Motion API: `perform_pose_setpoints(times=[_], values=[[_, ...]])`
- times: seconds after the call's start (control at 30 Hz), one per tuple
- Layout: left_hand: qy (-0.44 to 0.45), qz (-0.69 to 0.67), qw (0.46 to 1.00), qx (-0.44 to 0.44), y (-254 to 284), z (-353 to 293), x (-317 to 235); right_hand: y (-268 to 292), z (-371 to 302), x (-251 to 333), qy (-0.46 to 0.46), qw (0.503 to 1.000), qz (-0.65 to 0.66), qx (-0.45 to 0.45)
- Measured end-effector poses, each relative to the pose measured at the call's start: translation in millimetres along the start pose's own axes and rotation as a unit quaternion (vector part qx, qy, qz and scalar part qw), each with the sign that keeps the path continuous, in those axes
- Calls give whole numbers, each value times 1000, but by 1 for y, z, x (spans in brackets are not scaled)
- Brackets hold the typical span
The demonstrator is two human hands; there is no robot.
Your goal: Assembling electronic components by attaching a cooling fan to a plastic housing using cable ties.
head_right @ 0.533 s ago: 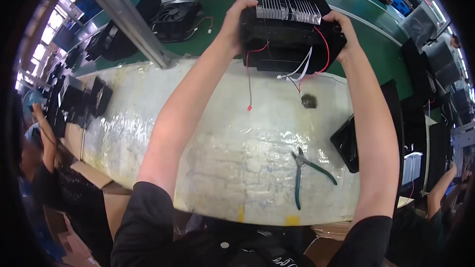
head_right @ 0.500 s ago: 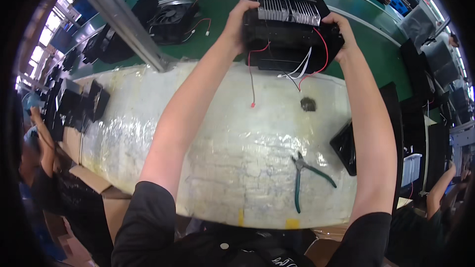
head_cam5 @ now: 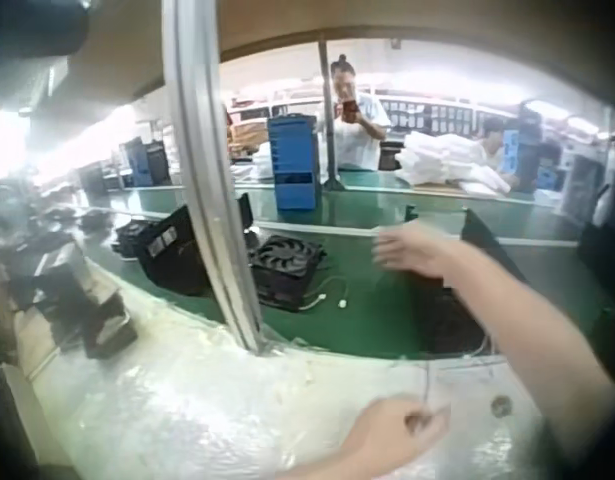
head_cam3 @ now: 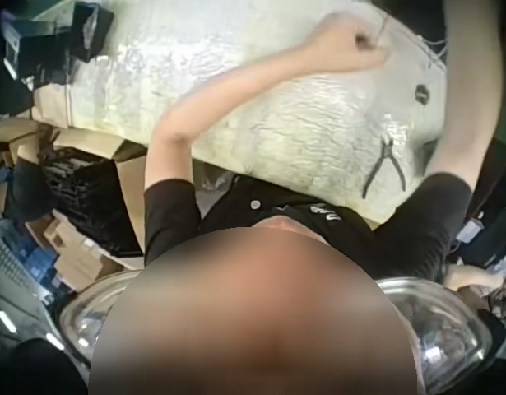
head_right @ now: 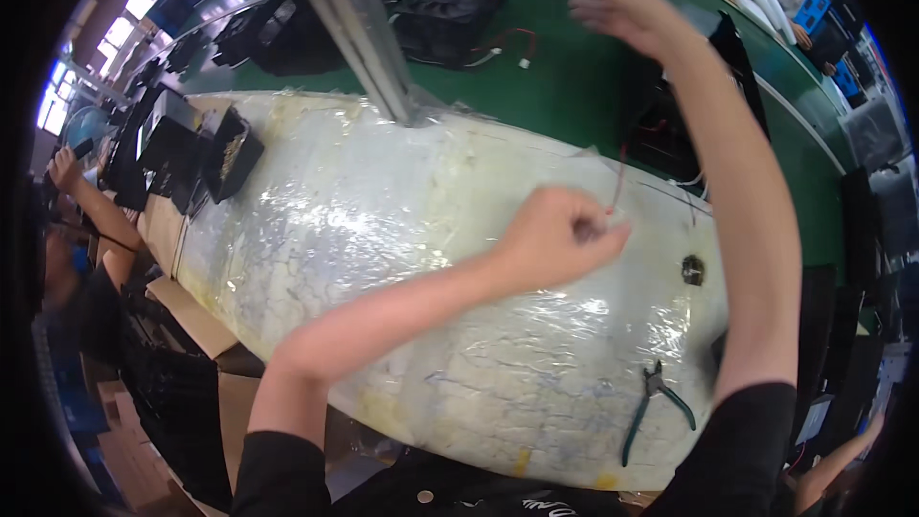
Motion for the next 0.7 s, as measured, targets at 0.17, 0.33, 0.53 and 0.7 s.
perform_pose_setpoints(times=[0.17, 0.33, 0.53, 0.7], values=[[-41, -29, 998, -28, 16, -31, 35, -103, 77, -99, -113, 979, 169, -18], [-35, -17, 999, 3, 15, -19, 41, -111, 108, -142, -209, 960, 176, -50], [-52, -115, 989, -75, 33, -22, 41, -118, 72, -91, -142, 973, 150, -104], [-193, -95, 910, -354, 119, -40, -2, -61, -28, 31, 39, 982, -81, -166]])
Point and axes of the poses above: each hand's wrist, its own z-axis towards the middle knuckle, its own y-axis out of the back of the hand, x = y × z, the point moved 10 cm from there along z, towards the middle knuckle, and after that the axes turned 12 degrees about y, right-handed, at the moved point
